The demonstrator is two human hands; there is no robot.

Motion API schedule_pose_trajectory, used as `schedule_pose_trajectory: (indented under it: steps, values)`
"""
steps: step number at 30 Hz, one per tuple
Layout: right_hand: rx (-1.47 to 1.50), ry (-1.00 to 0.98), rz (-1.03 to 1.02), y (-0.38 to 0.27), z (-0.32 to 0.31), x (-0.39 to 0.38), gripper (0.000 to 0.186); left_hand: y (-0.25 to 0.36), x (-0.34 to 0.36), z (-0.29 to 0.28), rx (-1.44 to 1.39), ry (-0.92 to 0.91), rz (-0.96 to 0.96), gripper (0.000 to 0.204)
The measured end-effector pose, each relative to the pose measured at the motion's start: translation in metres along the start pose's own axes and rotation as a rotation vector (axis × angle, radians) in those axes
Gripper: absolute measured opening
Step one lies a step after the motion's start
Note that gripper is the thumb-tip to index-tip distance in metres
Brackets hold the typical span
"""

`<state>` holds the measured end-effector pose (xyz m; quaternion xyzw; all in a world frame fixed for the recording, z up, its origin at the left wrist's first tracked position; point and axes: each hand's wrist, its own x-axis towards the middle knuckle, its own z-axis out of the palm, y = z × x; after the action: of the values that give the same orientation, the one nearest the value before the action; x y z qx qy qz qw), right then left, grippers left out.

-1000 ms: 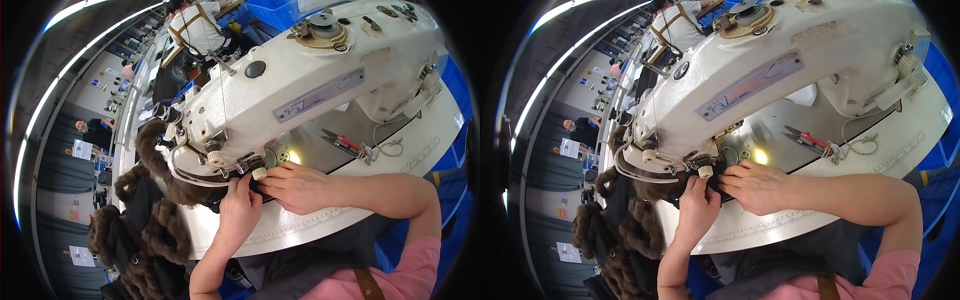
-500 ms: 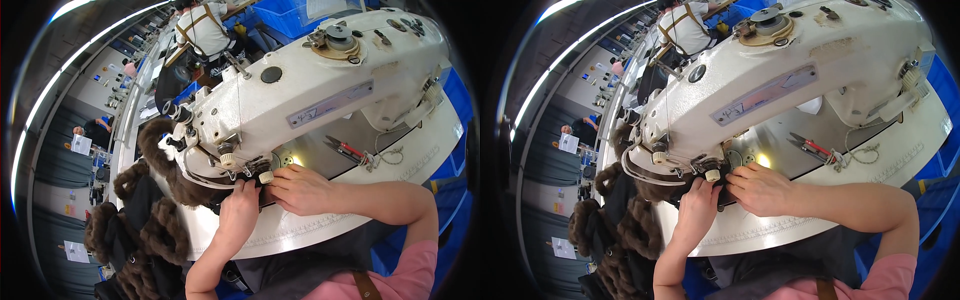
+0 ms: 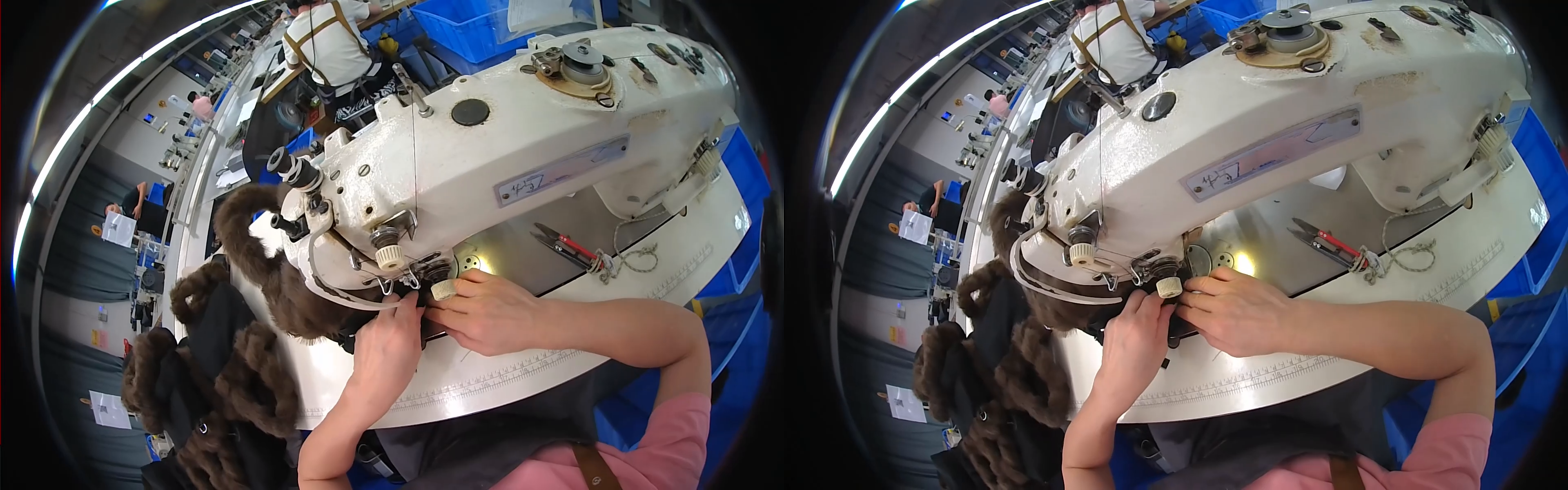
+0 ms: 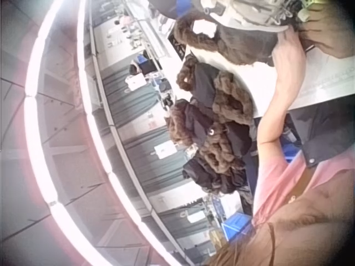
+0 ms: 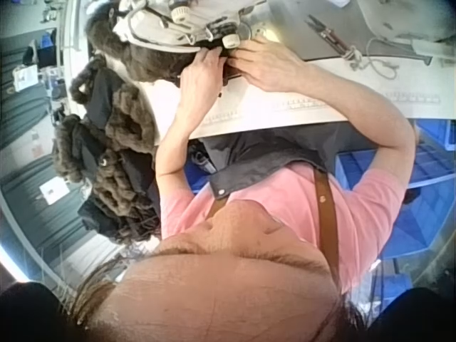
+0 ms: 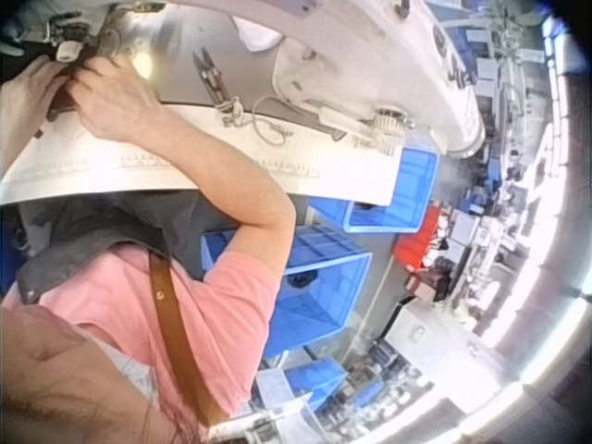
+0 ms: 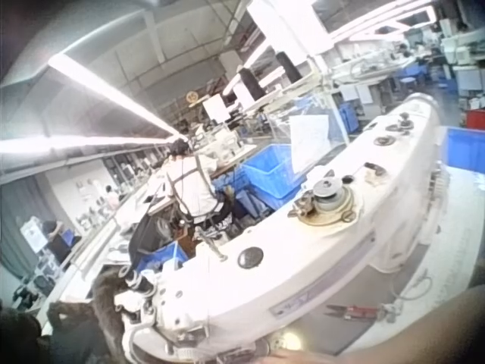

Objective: Using an industrial sewing machine to assemble a leather item with fur lining.

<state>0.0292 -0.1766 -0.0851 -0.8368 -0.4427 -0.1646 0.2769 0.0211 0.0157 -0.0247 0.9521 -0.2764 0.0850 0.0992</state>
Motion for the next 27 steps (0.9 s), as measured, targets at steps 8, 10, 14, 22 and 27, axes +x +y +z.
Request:
schedule_pose_trajectory:
  steps: [8, 10, 14, 22, 27]
  values:
    - [-0.028, 0.067, -0.092, 0.004, 0.01, -0.001, 0.034, -0.002, 0.004, 0.004, 0.005, 0.039, 0.096, 0.016]
    - [-0.044, 0.061, -0.108, 0.007, 0.011, -0.002, 0.034, -0.002, 0.003, 0.012, 0.019, 0.08, 0.117, 0.018]
    - [-0.061, 0.134, -0.235, 0.004, 0.004, -0.006, 0.019, 0.001, -0.001, 0.021, 0.104, 0.124, 0.176, 0.024]
    - [-0.075, 0.05, 0.236, 0.011, -0.008, -0.001, 0.011, 0.038, -0.016, 0.045, 0.314, 0.143, 0.126, 0.029]
    - [-0.211, -0.124, 0.165, 0.015, 0.006, 0.009, 0.017, 0.035, -0.018, 0.045, 0.265, 0.125, 0.105, 0.019]
